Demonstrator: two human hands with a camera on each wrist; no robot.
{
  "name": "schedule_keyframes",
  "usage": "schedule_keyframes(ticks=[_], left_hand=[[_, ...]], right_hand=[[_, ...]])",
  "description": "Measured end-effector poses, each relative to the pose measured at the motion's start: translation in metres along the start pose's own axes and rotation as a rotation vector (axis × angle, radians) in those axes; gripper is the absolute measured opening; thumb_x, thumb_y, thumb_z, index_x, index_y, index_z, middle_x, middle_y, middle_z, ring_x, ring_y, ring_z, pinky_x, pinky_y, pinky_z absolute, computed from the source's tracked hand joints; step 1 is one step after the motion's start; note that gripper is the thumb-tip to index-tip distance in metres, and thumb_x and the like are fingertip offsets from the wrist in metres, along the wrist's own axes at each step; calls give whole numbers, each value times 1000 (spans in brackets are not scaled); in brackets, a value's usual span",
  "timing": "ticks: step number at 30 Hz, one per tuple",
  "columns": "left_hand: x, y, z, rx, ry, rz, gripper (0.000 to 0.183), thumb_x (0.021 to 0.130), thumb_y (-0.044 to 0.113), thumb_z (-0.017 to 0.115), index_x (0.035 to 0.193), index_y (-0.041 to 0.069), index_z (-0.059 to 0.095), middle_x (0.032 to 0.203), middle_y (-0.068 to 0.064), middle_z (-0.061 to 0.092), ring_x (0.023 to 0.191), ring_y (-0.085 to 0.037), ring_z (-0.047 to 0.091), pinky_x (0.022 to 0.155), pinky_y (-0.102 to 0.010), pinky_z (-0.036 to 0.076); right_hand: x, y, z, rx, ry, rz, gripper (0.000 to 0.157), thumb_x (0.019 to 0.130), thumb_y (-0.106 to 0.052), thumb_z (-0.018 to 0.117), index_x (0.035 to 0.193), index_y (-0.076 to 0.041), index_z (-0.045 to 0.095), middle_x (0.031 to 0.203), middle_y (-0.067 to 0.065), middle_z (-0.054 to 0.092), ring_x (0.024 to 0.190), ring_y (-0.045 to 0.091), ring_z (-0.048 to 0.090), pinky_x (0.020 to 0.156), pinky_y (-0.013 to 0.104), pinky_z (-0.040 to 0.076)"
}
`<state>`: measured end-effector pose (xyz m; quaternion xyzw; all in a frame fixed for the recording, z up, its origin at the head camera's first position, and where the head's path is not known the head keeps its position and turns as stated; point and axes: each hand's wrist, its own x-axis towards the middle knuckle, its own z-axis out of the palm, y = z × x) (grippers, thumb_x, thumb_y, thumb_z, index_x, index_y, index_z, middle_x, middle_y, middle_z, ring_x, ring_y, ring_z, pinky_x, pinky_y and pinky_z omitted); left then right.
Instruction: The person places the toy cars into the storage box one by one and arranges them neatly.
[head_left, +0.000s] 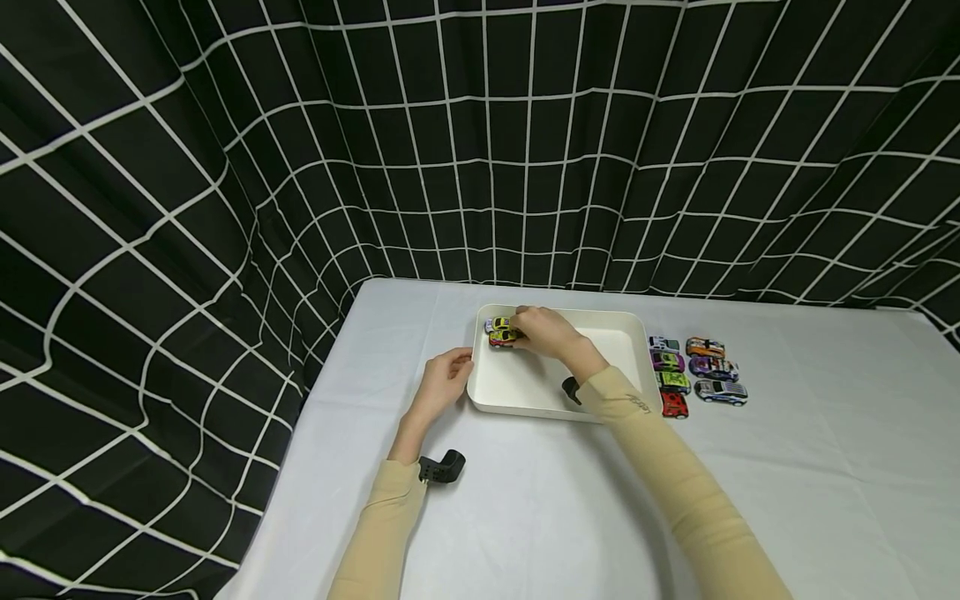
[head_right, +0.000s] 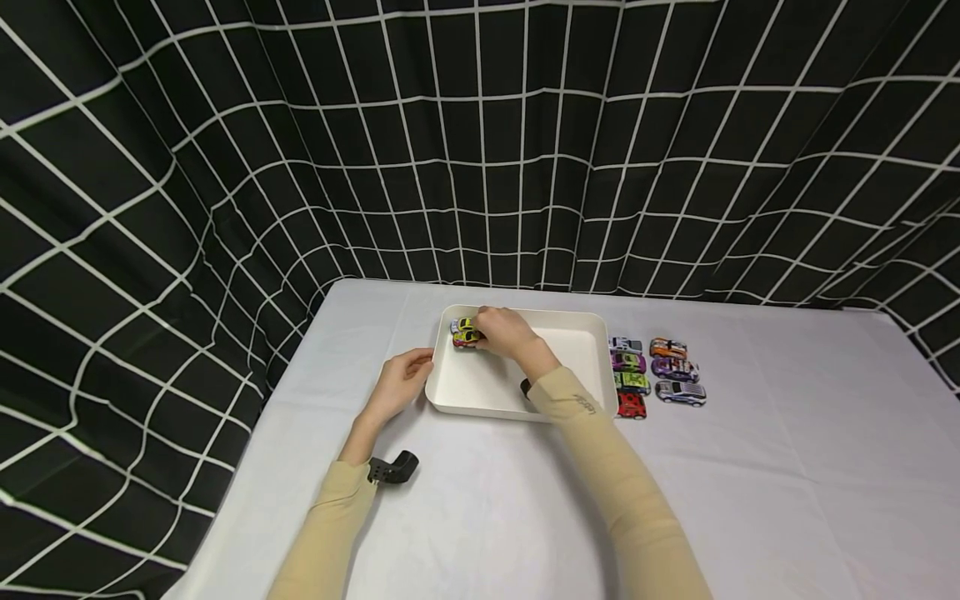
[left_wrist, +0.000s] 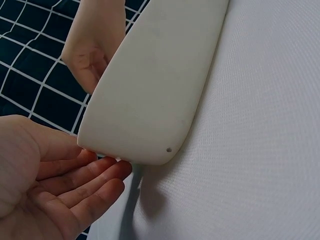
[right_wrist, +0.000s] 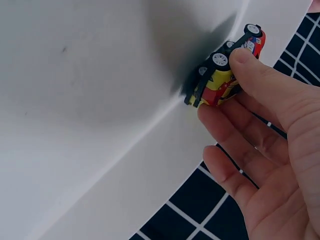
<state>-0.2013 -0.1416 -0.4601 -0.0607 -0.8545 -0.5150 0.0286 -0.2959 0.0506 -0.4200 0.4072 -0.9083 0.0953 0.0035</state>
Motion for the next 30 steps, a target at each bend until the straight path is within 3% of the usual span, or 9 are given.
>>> schedule_keyframes(ticks=[19,30], left_hand=[[0,0,0,14,2,12,28,92,3,52,117,-11,57,103,-23,64,94,-31,63,81,-33,55],[0,-1,1,15,3,11,28,92,3,53,117,-11,57,103,-23,64,94,-31,63,81,-33,55]], right_hand=[[6,-4,7,-34,5,11,15,77,-16,75,85,-4,68,83,6,61,71,20,58,69,36,52],[9,-9,8,-87,-2,27,17,77,-21,76,86,-8,70,87,5,63,79,20,61,78,40,50]])
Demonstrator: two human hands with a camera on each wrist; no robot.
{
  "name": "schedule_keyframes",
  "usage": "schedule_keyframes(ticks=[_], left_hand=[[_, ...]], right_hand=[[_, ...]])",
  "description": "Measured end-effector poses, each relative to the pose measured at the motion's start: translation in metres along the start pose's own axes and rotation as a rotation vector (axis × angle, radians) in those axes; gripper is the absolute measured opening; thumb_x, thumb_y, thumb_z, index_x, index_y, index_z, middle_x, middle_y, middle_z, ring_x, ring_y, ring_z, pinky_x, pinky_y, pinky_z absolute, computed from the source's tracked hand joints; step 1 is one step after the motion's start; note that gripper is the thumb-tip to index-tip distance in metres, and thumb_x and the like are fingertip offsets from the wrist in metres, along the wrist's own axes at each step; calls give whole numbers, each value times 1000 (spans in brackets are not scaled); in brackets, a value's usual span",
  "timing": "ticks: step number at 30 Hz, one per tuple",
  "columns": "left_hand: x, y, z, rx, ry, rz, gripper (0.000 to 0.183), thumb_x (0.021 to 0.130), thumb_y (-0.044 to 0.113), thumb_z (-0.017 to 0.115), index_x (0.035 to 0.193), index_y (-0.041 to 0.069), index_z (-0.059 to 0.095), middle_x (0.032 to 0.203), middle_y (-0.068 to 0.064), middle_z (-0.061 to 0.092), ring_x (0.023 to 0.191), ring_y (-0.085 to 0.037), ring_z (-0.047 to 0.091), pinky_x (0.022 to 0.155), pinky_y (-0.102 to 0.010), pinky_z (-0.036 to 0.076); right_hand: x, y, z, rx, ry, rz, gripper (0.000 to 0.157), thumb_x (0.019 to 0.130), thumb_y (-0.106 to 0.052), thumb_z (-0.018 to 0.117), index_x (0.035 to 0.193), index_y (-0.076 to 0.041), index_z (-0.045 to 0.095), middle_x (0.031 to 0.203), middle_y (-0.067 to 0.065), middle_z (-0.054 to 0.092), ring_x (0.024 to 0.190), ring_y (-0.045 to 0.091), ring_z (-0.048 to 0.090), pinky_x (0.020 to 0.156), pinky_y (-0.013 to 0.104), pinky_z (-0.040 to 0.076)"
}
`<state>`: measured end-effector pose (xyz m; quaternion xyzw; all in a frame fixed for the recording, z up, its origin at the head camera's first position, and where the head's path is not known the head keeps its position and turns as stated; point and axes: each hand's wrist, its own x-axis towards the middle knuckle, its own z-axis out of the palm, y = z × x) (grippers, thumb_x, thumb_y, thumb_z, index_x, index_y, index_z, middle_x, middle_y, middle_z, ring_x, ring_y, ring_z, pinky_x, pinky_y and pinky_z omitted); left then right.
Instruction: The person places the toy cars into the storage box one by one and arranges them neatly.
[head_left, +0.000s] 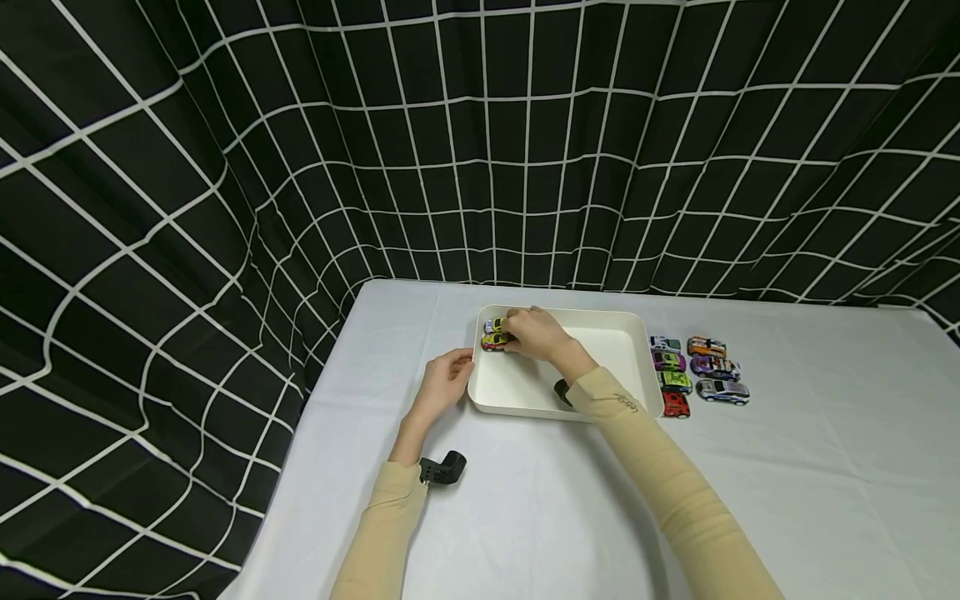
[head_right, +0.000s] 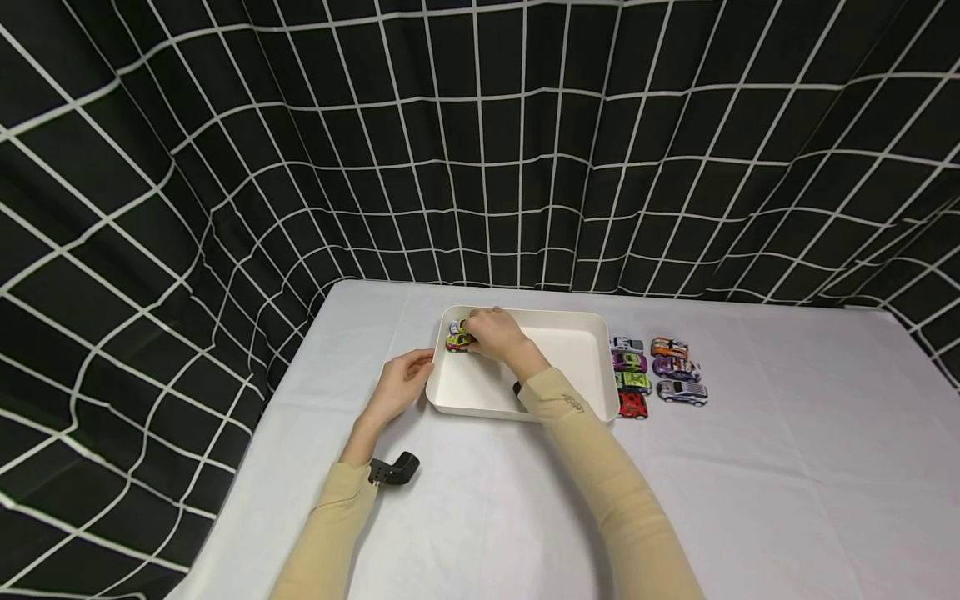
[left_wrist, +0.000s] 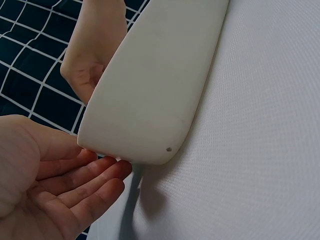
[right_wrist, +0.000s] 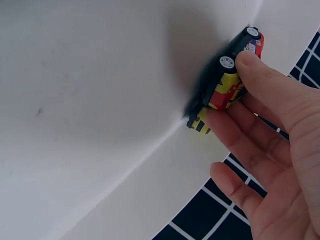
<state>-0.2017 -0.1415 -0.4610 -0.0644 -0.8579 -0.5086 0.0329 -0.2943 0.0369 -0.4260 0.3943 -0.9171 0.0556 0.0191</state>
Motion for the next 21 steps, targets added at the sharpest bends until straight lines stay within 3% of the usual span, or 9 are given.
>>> schedule_keyframes(ticks=[8,14,21], left_hand=[[-2,2,-1,-15,7,52,28,92,3,52,114,-13,57,100,-23,64,92,-28,64,78,-30,55],[0,1,0,-12,-4,4,29,93,3,52,117,-11,56,103,-23,63,95,-31,63,81,-34,54],[-1,2,0,0,-1,-14,29,93,4,52,119,-9,56,105,-22,63,95,-30,63,82,-34,54]], right_hand=[[0,0,0,-39,20,-11,15,76,-22,76,78,-10,67,83,3,62,74,17,58,75,40,47],[0,1,0,-58,28,-23,16,77,-23,76,82,-10,69,83,3,62,76,17,59,79,43,47],[-6,3,-3,-45,38,-22,20,77,-23,76,92,-10,71,85,4,64,76,18,61,75,40,46]])
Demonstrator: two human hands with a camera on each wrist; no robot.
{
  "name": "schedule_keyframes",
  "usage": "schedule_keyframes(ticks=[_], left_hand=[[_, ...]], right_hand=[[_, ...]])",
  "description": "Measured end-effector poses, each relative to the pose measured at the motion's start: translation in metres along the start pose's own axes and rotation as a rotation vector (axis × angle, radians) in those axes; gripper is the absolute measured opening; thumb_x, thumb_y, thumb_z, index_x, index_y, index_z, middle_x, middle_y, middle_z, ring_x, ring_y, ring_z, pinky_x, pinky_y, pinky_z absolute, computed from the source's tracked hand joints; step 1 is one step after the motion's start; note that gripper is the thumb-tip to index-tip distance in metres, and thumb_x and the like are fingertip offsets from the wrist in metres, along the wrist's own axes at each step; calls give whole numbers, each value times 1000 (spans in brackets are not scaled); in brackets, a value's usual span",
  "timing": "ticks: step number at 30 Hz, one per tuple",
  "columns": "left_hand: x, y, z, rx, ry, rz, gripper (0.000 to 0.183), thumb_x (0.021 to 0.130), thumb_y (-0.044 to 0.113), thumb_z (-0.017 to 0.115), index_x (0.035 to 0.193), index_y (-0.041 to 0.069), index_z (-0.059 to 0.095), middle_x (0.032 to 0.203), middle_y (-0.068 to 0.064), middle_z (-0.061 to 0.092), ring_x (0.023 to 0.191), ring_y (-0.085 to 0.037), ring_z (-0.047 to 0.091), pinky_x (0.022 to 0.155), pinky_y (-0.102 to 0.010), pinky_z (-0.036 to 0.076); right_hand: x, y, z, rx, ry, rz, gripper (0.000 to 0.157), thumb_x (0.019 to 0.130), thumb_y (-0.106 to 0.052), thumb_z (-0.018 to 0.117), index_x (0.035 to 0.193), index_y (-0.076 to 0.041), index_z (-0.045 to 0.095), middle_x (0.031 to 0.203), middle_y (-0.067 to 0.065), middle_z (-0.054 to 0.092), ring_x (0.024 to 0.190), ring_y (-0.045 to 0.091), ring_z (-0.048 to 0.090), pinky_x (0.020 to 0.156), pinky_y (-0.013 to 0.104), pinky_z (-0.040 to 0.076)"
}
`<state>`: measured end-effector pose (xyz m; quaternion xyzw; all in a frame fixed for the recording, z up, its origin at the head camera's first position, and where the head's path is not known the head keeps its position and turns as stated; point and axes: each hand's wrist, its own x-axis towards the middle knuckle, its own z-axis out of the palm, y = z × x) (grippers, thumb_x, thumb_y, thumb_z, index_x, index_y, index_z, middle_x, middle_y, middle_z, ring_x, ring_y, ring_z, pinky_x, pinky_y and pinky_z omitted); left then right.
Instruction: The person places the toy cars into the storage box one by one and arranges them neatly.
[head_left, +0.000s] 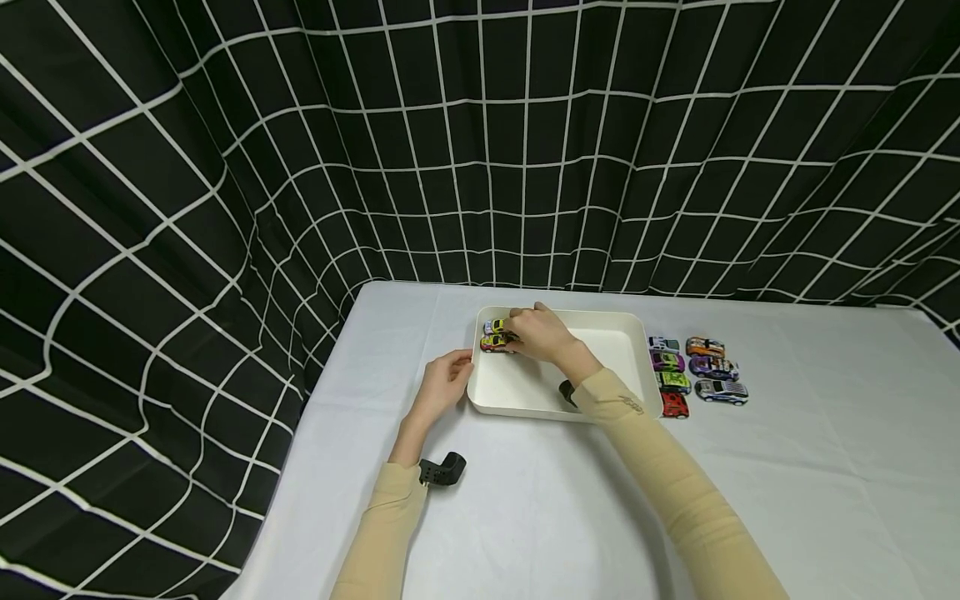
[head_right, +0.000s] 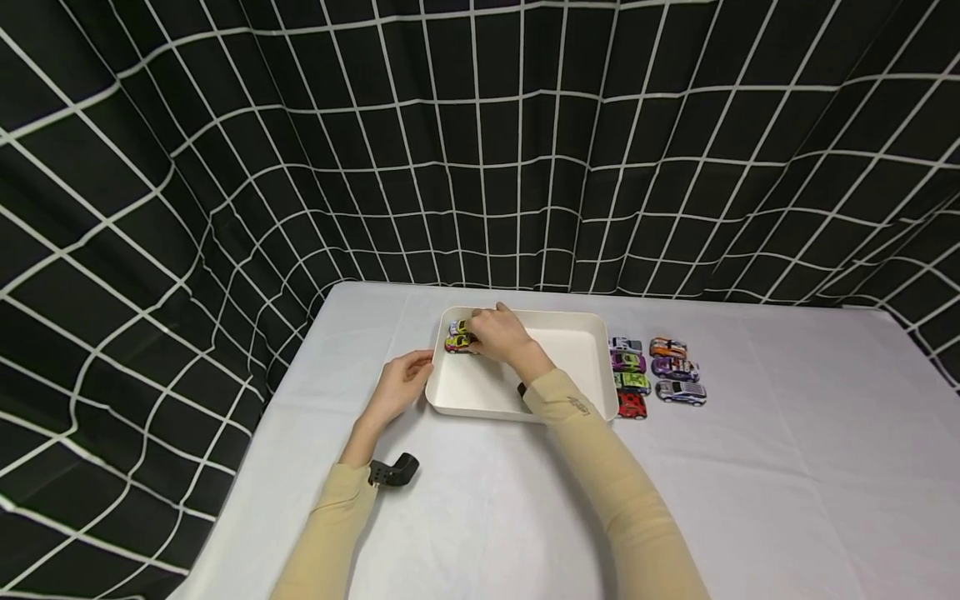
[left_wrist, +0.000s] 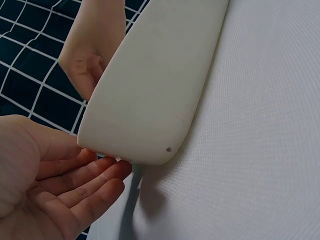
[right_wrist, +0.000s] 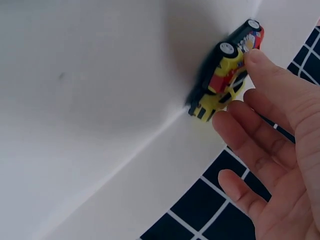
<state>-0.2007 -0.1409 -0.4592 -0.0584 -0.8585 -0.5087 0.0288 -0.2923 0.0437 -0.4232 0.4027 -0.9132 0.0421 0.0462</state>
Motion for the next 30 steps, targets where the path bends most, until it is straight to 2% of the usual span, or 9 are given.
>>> schedule_keyframes(ticks=[12,30], left_hand=[[-1,0,2,-2,1,1,29,93,3,52,119,-9,56,106,-24,63,97,-31,63,83,-34,54],[-2,1,3,-25,6,-1,29,93,4,53,119,-8,57,109,-23,62,99,-31,62,85,-35,53]], right_hand=[[-26,12,-16,-36,90,-13,19,77,-17,75,90,-5,69,82,5,63,75,20,60,70,38,41],[-89,43,-35,-92,158,40,23,76,-17,76,93,-4,69,87,6,64,78,21,61,69,39,41]])
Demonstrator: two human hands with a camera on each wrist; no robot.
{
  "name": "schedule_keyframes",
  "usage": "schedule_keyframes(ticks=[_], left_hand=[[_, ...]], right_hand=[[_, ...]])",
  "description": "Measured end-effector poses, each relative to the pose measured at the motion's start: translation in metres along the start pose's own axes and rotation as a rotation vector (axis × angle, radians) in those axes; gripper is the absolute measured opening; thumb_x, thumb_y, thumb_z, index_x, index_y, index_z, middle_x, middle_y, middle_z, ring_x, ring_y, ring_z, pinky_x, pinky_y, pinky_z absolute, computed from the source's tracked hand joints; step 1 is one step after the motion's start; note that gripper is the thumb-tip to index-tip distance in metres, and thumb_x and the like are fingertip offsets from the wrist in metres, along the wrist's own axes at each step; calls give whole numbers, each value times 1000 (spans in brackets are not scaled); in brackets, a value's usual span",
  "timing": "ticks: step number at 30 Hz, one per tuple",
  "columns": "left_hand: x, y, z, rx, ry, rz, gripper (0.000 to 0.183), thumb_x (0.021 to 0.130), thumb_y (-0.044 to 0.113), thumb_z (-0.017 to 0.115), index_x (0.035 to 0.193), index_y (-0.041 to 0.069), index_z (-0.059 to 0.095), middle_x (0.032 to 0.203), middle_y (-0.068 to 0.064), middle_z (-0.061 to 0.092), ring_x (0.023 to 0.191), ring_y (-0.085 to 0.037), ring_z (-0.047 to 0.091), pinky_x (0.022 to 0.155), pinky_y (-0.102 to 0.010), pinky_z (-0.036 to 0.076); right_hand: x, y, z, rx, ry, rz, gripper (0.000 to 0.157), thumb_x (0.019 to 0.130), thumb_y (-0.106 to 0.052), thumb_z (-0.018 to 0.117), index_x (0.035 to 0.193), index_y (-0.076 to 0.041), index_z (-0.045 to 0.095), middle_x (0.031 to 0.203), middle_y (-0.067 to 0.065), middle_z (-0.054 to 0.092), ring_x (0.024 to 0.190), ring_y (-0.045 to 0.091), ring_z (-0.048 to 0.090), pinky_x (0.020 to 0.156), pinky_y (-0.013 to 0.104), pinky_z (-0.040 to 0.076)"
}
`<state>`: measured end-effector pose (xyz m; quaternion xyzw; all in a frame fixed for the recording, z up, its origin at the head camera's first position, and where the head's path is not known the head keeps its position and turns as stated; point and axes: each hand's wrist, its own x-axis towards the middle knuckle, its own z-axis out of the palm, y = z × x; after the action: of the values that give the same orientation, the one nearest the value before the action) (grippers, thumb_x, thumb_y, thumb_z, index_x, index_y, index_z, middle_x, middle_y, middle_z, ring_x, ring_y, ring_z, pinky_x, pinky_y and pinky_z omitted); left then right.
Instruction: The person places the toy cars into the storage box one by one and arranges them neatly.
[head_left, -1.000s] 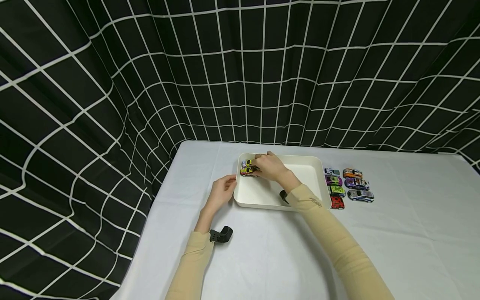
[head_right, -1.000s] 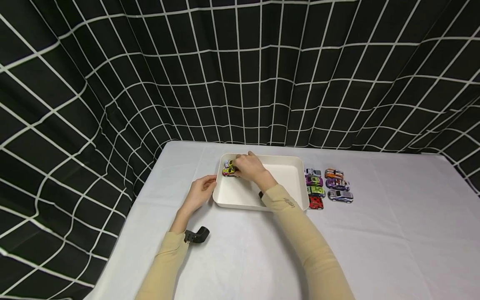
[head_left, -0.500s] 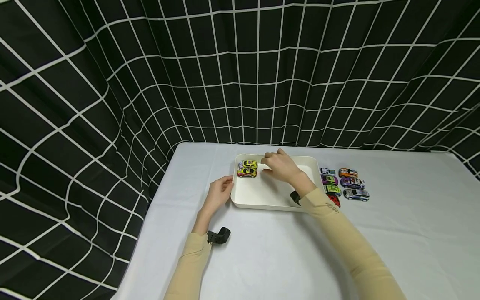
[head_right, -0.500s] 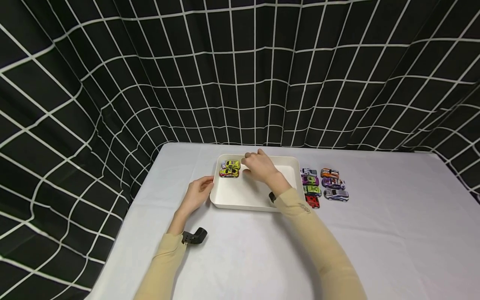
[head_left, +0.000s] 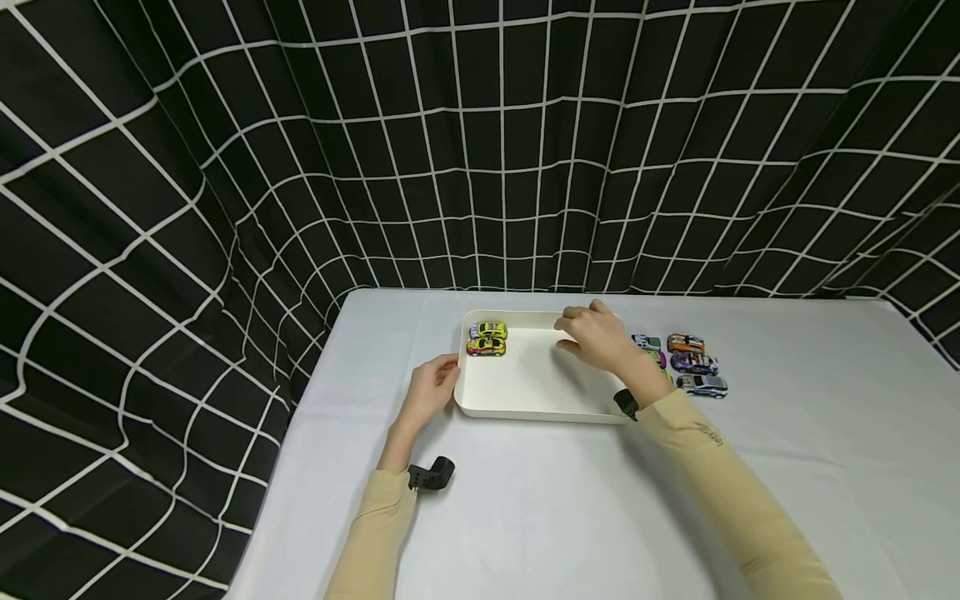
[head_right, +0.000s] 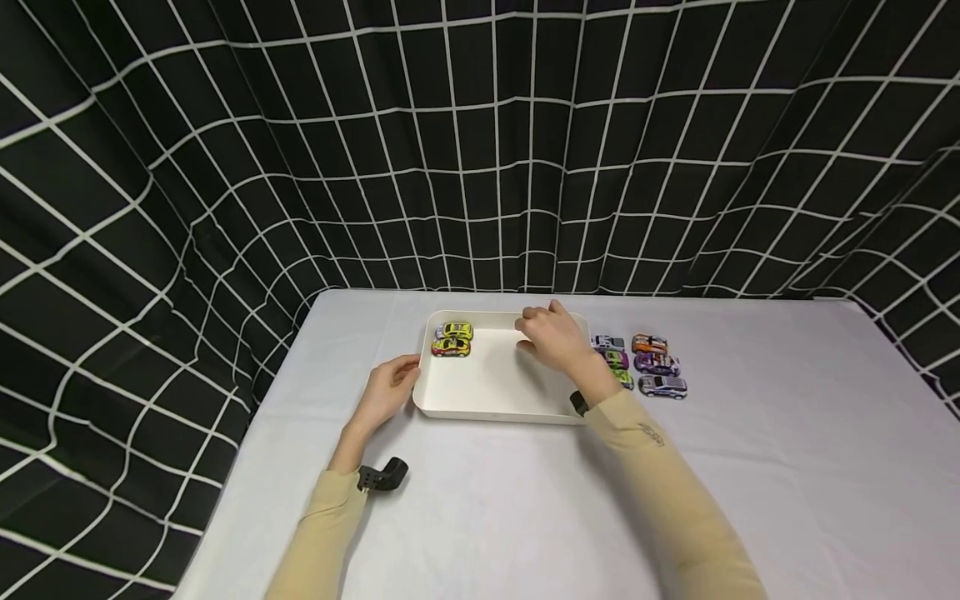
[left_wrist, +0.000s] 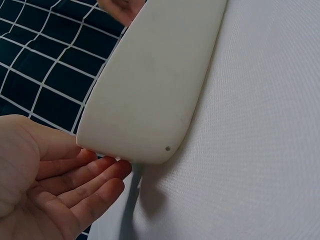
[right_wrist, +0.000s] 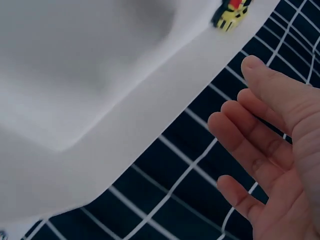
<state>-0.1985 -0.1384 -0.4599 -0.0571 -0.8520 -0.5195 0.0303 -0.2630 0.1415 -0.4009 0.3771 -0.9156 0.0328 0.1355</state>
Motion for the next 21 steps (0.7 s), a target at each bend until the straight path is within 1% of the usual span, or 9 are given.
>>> schedule_keyframes(ticks=[4,9,16,21], left_hand=[[0,-1,0,-13,-3,2,29,93,4,52,119,-9,56,108,-24,62,99,-31,62,85,-35,53],[-1,-1,1,-19,1,0,29,93,3,53,119,-8,56,108,-24,63,98,-31,62,84,-34,54],[-2,-1,1,-9,0,-13,29,94,4,52,120,-7,56,108,-22,63,98,-29,62,84,-33,54],[-1,0,1,4,3,-22,29,94,5,52,120,-6,57,109,-20,63,99,-28,62,83,-34,54]], right_hand=[[-16,9,-6,-5,6,16,24,76,-16,77,94,-3,68,88,8,65,79,22,61,69,39,41],[-39,22,-12,-4,-13,58,24,76,-15,76,94,-2,68,90,10,65,81,24,61,71,41,44],[-69,38,-20,-7,-13,104,24,74,-11,77,93,-1,68,85,11,62,72,24,59,63,39,43],[-91,48,-24,12,-13,151,24,75,-10,76,95,1,68,88,13,63,76,27,61,68,45,48]])
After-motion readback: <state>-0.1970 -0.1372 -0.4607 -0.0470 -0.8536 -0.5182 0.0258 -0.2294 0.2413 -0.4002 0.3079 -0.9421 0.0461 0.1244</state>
